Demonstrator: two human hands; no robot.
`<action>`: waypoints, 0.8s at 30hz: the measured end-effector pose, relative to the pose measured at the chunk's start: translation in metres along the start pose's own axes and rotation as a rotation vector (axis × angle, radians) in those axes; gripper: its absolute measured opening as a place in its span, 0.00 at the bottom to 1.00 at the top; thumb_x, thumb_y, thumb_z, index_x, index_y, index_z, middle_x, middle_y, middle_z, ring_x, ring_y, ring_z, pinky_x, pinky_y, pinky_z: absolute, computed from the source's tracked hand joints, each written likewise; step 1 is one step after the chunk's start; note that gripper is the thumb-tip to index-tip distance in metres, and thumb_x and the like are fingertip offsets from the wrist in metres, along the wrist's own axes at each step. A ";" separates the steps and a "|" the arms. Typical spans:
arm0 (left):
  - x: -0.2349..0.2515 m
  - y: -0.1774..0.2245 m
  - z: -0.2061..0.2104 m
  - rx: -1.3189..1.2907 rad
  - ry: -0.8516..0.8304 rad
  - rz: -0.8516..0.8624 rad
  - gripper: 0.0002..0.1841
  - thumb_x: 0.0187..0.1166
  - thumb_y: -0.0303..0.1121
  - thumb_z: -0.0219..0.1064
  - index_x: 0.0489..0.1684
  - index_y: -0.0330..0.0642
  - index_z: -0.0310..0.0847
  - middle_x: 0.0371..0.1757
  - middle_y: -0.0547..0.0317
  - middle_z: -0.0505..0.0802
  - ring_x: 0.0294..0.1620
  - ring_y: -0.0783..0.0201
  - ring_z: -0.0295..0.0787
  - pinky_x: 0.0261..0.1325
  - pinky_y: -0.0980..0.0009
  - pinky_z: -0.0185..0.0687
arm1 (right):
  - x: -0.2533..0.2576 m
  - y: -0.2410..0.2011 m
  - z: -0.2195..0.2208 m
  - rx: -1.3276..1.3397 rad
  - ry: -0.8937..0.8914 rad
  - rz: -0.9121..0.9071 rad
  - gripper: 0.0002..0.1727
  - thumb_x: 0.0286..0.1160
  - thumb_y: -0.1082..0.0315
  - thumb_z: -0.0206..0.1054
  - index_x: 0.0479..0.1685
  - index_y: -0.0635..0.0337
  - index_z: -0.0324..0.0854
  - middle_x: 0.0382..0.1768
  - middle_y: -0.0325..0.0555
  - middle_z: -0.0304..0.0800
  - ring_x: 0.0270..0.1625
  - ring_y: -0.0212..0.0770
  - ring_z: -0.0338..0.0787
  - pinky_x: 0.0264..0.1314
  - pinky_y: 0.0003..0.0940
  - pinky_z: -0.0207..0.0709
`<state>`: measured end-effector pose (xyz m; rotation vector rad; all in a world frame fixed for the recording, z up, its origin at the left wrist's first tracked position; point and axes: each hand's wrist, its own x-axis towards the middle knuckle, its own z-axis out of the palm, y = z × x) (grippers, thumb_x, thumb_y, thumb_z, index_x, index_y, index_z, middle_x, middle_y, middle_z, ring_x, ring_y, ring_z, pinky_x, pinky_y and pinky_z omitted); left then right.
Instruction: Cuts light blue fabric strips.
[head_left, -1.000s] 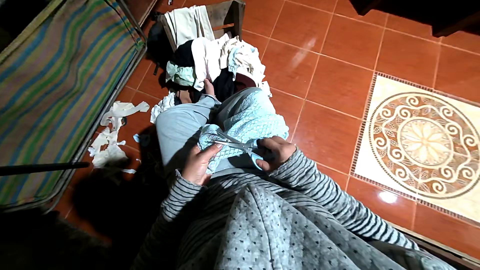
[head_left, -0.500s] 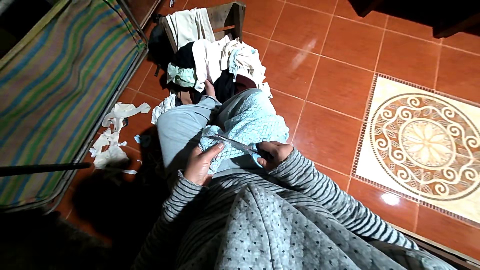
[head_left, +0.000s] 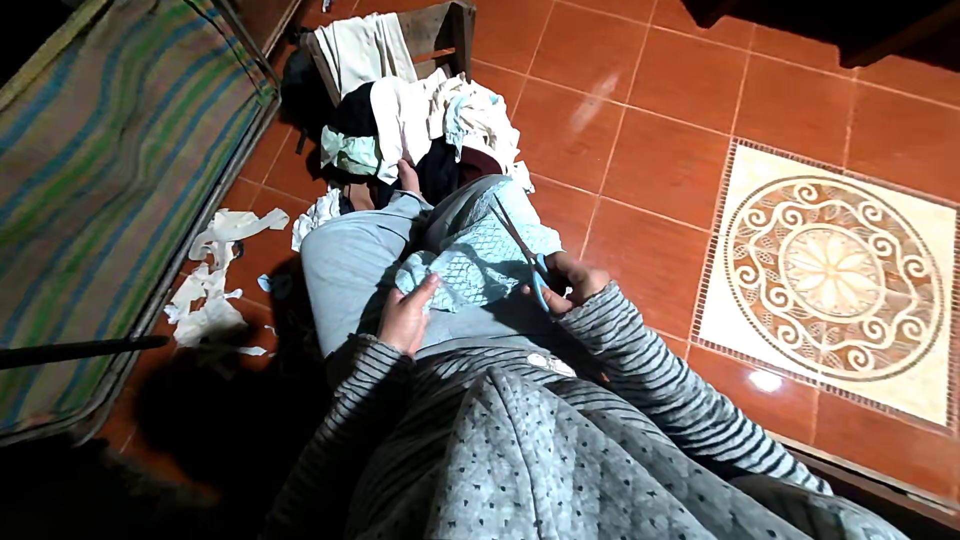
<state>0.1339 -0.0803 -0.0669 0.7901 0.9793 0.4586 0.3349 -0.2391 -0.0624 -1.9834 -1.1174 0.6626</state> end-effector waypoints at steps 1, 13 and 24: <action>0.001 0.002 0.003 -0.059 0.022 -0.027 0.16 0.91 0.26 0.53 0.73 0.32 0.68 0.59 0.45 0.89 0.58 0.56 0.90 0.63 0.56 0.87 | 0.000 0.003 -0.001 0.003 0.007 0.008 0.25 0.69 0.52 0.73 0.48 0.70 0.84 0.32 0.48 0.91 0.31 0.33 0.88 0.39 0.33 0.83; 0.000 -0.003 0.029 -0.070 -0.153 -0.353 0.14 0.88 0.29 0.61 0.67 0.35 0.74 0.53 0.48 0.93 0.50 0.61 0.93 0.49 0.68 0.90 | -0.012 0.015 -0.005 -0.039 -0.097 0.100 0.25 0.67 0.55 0.73 0.50 0.71 0.84 0.34 0.54 0.91 0.34 0.42 0.90 0.42 0.42 0.84; 0.002 0.012 0.040 0.074 -0.240 -0.289 0.12 0.86 0.23 0.60 0.64 0.32 0.74 0.48 0.50 0.94 0.49 0.61 0.94 0.56 0.66 0.91 | -0.037 0.039 -0.020 -0.114 -0.037 -0.071 0.29 0.63 0.49 0.73 0.45 0.72 0.85 0.35 0.59 0.91 0.36 0.50 0.90 0.40 0.46 0.84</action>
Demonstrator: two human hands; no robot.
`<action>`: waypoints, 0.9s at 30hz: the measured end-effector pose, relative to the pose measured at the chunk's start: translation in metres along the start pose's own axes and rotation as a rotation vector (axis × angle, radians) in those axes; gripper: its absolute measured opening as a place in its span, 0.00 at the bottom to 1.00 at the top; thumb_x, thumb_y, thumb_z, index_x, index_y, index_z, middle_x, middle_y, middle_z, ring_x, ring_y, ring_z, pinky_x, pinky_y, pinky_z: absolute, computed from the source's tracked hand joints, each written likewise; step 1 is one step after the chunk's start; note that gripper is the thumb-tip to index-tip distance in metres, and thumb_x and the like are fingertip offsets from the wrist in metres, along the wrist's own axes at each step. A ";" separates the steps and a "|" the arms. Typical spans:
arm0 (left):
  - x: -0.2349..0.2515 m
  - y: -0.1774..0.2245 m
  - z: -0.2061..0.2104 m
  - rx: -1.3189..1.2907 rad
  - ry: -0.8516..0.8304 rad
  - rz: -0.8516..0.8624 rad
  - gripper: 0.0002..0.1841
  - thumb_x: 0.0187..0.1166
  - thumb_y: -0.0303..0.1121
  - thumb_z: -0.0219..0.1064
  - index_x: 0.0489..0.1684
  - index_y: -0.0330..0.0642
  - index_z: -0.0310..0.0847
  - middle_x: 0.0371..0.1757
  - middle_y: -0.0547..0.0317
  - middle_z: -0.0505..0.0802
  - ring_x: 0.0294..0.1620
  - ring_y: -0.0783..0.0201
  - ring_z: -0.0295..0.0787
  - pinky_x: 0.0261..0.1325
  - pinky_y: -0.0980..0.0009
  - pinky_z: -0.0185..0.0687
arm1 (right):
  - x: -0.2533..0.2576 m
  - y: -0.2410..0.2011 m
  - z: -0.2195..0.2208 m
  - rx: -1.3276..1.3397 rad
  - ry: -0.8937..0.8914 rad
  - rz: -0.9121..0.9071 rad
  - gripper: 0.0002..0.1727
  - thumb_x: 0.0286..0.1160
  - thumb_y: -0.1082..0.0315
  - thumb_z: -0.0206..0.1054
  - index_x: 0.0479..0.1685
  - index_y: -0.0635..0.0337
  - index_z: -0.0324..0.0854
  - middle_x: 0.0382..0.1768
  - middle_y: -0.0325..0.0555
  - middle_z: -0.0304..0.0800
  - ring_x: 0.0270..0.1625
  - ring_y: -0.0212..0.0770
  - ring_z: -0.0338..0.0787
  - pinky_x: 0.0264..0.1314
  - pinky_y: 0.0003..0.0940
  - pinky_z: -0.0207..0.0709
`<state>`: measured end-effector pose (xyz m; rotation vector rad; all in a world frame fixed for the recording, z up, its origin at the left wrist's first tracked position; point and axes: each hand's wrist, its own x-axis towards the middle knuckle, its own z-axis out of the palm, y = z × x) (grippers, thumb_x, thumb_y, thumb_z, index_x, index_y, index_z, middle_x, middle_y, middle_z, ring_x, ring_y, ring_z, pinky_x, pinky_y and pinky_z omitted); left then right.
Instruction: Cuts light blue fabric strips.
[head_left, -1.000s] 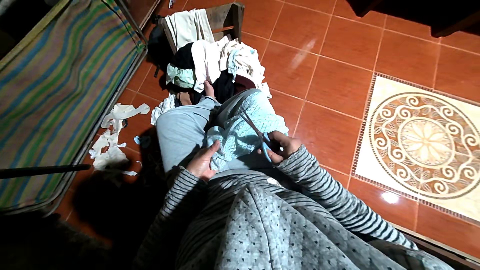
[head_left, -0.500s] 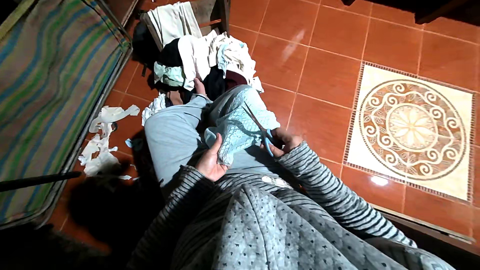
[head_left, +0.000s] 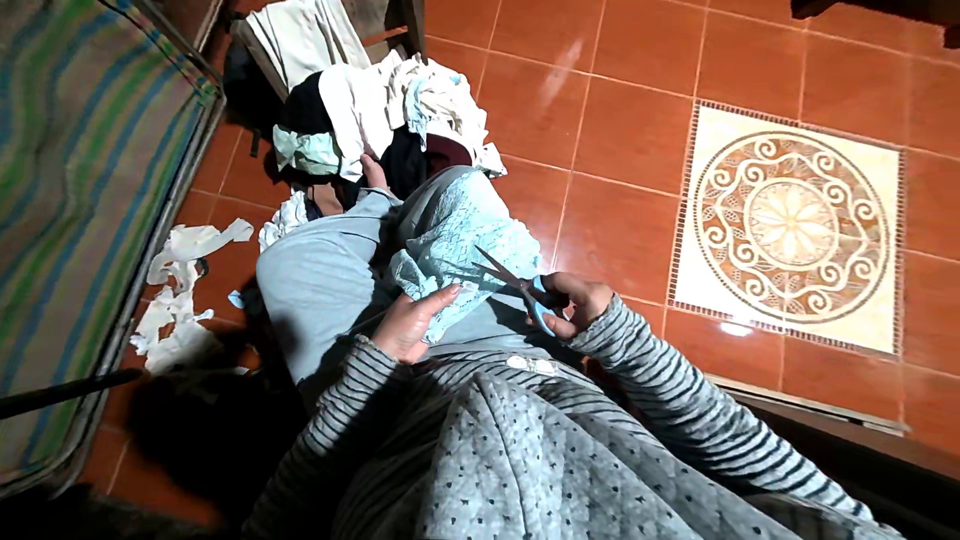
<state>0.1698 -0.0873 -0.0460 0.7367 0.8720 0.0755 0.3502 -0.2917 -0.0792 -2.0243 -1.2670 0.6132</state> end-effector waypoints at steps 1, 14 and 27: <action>0.001 0.002 0.001 -0.002 0.030 -0.010 0.12 0.88 0.25 0.59 0.64 0.32 0.74 0.48 0.49 0.94 0.49 0.60 0.94 0.55 0.65 0.91 | -0.002 0.002 -0.001 -0.013 0.008 -0.013 0.29 0.63 0.49 0.73 0.44 0.72 0.85 0.36 0.60 0.91 0.36 0.51 0.91 0.41 0.47 0.84; -0.002 0.011 0.004 -0.110 0.022 -0.106 0.14 0.94 0.36 0.49 0.57 0.39 0.79 0.45 0.50 0.94 0.37 0.65 0.94 0.30 0.73 0.88 | 0.000 -0.007 0.011 -0.181 0.107 -0.084 0.30 0.62 0.46 0.71 0.43 0.71 0.88 0.36 0.63 0.92 0.40 0.62 0.92 0.43 0.55 0.85; -0.004 0.006 0.005 -0.170 0.037 -0.102 0.14 0.94 0.33 0.47 0.58 0.38 0.78 0.48 0.48 0.94 0.44 0.62 0.94 0.37 0.69 0.90 | 0.007 -0.017 0.014 -0.239 0.128 -0.106 0.27 0.65 0.47 0.70 0.40 0.69 0.88 0.34 0.61 0.92 0.39 0.62 0.92 0.43 0.54 0.85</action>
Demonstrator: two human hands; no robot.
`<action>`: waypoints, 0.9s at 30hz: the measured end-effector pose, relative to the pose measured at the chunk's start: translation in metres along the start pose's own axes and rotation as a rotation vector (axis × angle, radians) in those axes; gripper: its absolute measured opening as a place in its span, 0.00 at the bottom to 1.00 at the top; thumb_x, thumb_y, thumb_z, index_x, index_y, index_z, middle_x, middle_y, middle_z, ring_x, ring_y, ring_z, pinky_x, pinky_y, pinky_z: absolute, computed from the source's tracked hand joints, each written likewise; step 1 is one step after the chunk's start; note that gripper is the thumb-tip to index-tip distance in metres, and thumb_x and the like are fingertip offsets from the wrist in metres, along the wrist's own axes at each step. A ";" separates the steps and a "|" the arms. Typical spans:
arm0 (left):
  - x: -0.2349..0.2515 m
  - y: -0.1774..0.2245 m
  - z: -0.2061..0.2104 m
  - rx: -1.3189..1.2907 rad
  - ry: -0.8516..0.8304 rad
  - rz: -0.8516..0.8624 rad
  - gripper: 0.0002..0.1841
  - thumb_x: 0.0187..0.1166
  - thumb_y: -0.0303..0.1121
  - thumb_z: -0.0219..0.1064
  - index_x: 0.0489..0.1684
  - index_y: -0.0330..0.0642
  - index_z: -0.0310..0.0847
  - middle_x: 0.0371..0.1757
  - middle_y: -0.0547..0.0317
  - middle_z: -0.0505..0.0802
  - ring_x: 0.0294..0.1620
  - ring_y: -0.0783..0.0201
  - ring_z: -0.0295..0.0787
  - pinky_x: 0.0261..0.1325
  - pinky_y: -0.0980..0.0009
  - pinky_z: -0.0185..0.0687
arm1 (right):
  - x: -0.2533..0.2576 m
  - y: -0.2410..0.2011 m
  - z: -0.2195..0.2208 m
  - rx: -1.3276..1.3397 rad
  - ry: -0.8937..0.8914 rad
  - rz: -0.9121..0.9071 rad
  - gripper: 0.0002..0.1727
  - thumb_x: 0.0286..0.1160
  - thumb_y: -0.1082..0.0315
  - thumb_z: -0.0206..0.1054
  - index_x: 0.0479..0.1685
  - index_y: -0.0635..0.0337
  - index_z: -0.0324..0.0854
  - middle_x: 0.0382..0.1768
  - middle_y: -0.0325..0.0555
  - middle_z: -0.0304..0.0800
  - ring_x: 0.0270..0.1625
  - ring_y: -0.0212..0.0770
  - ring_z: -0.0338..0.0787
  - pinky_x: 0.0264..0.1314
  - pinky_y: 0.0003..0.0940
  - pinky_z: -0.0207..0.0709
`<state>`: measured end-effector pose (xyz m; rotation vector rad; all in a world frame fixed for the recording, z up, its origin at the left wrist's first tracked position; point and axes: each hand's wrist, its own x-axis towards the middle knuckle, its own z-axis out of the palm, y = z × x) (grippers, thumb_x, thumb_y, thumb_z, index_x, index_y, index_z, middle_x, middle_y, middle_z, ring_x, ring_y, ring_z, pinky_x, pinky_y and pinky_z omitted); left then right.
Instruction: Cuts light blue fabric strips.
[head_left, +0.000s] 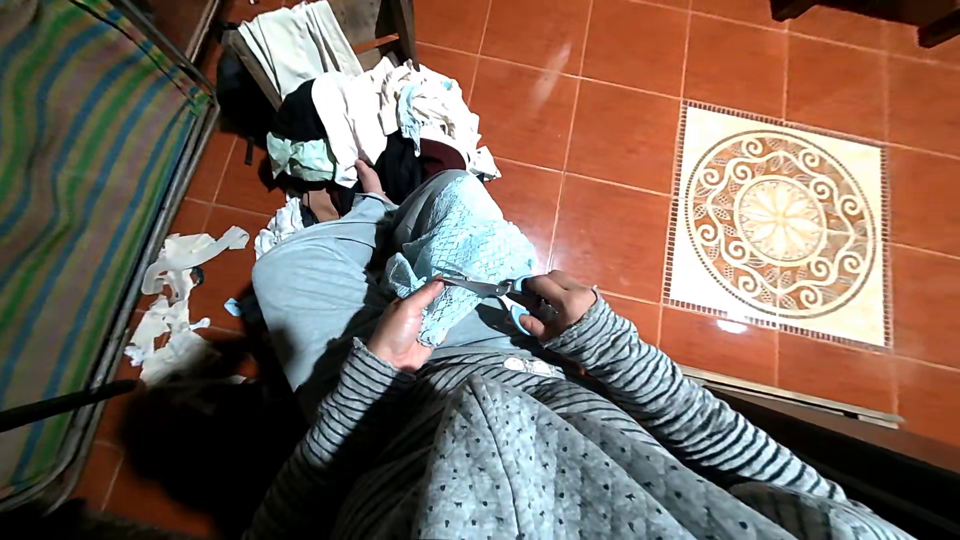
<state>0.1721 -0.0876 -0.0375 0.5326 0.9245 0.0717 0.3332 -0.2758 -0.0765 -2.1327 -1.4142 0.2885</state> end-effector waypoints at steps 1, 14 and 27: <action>0.000 0.000 0.000 -0.001 0.000 0.000 0.14 0.94 0.33 0.47 0.58 0.38 0.78 0.48 0.48 0.94 0.44 0.62 0.95 0.37 0.69 0.90 | 0.000 0.000 0.000 0.004 -0.005 -0.001 0.27 0.65 0.48 0.70 0.40 0.70 0.88 0.34 0.61 0.91 0.39 0.62 0.92 0.43 0.54 0.85; -0.003 -0.009 0.001 0.091 0.083 0.126 0.11 0.90 0.24 0.54 0.63 0.31 0.74 0.47 0.49 0.93 0.48 0.61 0.94 0.54 0.65 0.91 | 0.005 0.000 0.001 0.193 0.062 0.027 0.32 0.59 0.47 0.76 0.46 0.73 0.85 0.41 0.62 0.91 0.46 0.56 0.91 0.51 0.50 0.84; 0.007 -0.012 -0.017 -0.038 0.104 0.163 0.17 0.93 0.32 0.49 0.69 0.30 0.72 0.55 0.44 0.92 0.54 0.56 0.93 0.58 0.58 0.91 | 0.021 -0.008 0.039 0.036 0.213 -0.339 0.14 0.52 0.64 0.77 0.36 0.61 0.84 0.35 0.53 0.93 0.46 0.58 0.92 0.50 0.52 0.83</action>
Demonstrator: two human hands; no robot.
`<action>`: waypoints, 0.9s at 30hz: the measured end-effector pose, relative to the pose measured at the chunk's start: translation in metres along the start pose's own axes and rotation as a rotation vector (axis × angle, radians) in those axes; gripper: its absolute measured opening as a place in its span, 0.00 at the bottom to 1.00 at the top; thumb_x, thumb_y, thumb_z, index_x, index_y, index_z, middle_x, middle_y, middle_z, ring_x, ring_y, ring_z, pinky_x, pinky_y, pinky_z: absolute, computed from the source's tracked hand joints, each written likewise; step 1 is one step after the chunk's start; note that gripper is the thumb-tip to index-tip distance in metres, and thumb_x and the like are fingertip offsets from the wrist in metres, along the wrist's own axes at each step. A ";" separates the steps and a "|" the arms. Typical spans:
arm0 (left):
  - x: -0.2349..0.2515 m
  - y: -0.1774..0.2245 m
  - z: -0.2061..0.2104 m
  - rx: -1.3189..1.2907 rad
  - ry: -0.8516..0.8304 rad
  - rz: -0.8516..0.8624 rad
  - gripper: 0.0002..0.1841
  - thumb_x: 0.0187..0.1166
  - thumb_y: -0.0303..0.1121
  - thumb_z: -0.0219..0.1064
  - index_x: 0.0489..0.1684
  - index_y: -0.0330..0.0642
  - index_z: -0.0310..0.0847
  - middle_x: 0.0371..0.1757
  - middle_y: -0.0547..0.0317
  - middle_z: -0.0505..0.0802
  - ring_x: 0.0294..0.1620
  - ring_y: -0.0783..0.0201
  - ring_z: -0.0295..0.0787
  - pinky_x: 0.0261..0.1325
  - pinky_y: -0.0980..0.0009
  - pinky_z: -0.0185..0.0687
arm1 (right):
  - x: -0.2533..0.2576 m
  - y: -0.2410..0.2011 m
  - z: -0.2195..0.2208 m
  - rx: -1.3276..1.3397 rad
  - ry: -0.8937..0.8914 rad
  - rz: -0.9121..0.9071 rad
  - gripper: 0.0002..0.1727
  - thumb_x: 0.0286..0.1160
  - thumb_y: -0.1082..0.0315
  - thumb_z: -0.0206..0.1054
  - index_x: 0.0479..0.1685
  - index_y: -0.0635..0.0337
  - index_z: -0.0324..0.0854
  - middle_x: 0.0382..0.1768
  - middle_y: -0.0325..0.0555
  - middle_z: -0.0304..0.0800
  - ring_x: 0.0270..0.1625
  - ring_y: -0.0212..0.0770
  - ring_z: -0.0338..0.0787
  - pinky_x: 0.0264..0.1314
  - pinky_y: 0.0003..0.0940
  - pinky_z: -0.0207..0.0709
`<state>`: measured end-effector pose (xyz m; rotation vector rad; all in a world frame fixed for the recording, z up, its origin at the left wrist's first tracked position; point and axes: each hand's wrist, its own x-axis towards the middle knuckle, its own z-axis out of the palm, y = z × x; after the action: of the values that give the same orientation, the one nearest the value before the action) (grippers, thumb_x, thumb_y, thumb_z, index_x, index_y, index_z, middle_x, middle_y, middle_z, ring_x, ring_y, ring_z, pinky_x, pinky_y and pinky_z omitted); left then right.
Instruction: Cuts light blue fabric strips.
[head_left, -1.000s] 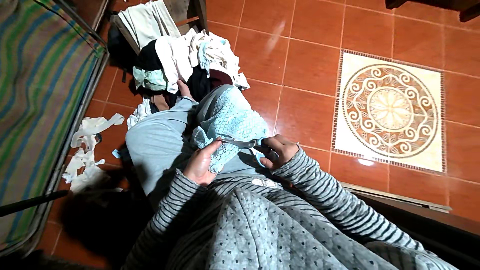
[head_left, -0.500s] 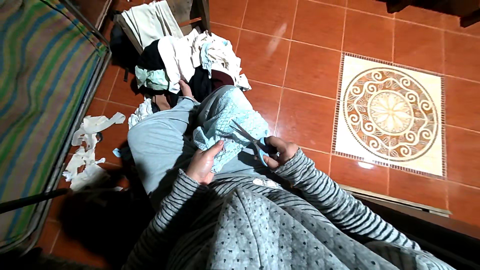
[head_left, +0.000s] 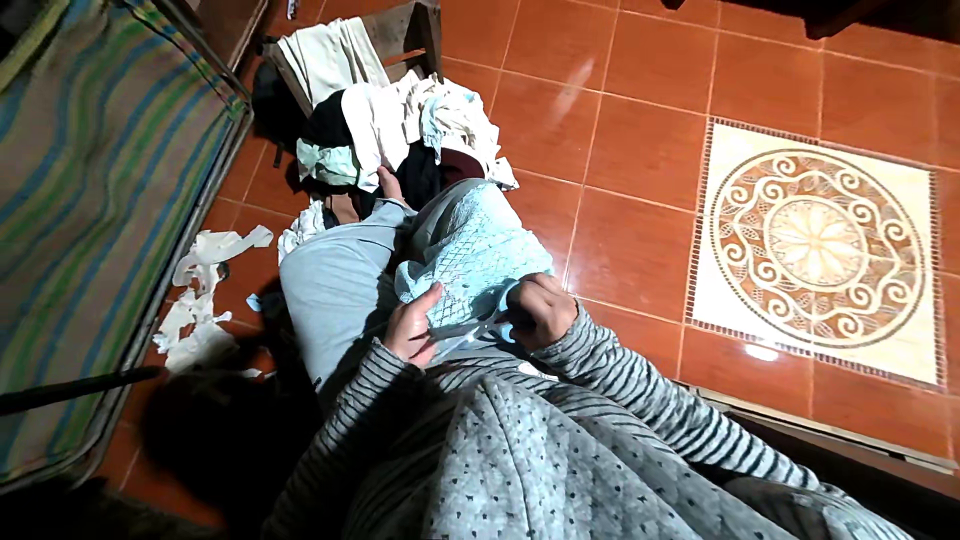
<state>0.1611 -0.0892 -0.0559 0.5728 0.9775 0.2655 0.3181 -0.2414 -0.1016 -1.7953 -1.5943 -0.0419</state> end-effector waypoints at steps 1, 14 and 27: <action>-0.002 0.000 -0.001 -0.029 -0.076 -0.019 0.19 0.95 0.34 0.45 0.70 0.30 0.71 0.56 0.44 0.92 0.57 0.56 0.92 0.61 0.58 0.89 | 0.001 0.000 0.001 -0.002 0.031 -0.001 0.17 0.53 0.61 0.77 0.39 0.62 0.83 0.39 0.54 0.93 0.49 0.59 0.92 0.53 0.53 0.83; -0.002 -0.004 -0.001 -0.097 -0.178 0.057 0.17 0.94 0.30 0.42 0.66 0.32 0.75 0.53 0.49 0.93 0.56 0.60 0.92 0.64 0.61 0.87 | 0.018 -0.019 0.018 0.149 -0.074 -0.033 0.14 0.51 0.65 0.75 0.34 0.65 0.84 0.29 0.56 0.90 0.35 0.57 0.91 0.41 0.51 0.82; -0.002 0.010 -0.002 -0.055 -0.050 0.289 0.12 0.88 0.21 0.50 0.62 0.34 0.74 0.47 0.48 0.93 0.48 0.57 0.94 0.57 0.56 0.91 | 0.011 -0.025 -0.017 0.136 -0.185 0.373 0.30 0.53 0.53 0.79 0.51 0.70 0.86 0.42 0.60 0.92 0.45 0.60 0.92 0.49 0.56 0.85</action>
<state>0.1588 -0.0811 -0.0492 0.6674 0.8351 0.5310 0.3059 -0.2411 -0.0717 -2.0033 -1.3221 0.4070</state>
